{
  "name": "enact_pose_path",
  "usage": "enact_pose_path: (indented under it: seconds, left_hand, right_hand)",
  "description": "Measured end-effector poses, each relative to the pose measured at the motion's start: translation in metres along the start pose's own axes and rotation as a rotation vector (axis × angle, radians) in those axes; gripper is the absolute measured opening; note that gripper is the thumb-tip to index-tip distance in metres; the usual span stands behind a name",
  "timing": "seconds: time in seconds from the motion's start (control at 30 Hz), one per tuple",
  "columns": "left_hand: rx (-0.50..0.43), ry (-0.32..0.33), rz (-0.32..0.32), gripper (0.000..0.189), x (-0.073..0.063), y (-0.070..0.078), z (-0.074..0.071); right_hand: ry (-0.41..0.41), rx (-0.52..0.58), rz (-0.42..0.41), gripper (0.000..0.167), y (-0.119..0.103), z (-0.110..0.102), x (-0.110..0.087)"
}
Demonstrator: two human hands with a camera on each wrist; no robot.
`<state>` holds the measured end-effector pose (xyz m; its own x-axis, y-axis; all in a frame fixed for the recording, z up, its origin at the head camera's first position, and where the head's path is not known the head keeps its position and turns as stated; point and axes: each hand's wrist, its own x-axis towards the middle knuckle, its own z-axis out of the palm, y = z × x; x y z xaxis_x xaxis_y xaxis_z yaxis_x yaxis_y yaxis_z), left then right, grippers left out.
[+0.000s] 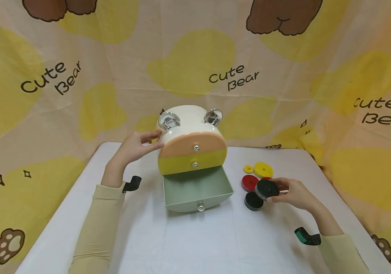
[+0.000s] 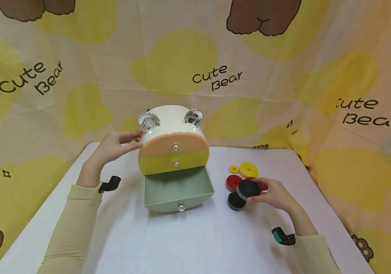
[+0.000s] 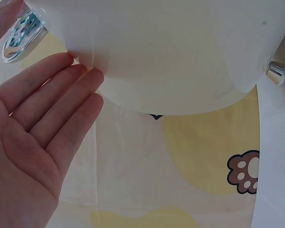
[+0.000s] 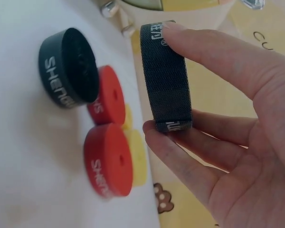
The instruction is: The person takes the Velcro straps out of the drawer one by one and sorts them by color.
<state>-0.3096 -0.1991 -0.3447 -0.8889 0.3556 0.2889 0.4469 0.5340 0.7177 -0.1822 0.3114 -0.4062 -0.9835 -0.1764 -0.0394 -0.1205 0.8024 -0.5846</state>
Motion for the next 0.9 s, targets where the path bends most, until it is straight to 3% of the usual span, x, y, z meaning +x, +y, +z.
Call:
enact_pose_path:
  seconds: [0.43, 0.9]
  left_hand:
    - [-0.001, 0.0, -0.012, 0.059, 0.0, 0.0, 0.001]
    - [-0.013, -0.002, -0.013, 0.06, 0.0, 0.0, 0.001]
  right_hand:
    - [0.013, -0.023, -0.009, 0.068, 0.024, 0.007, -0.011]
    - [-0.058, -0.017, 0.061, 0.071, 0.043, 0.009, -0.019]
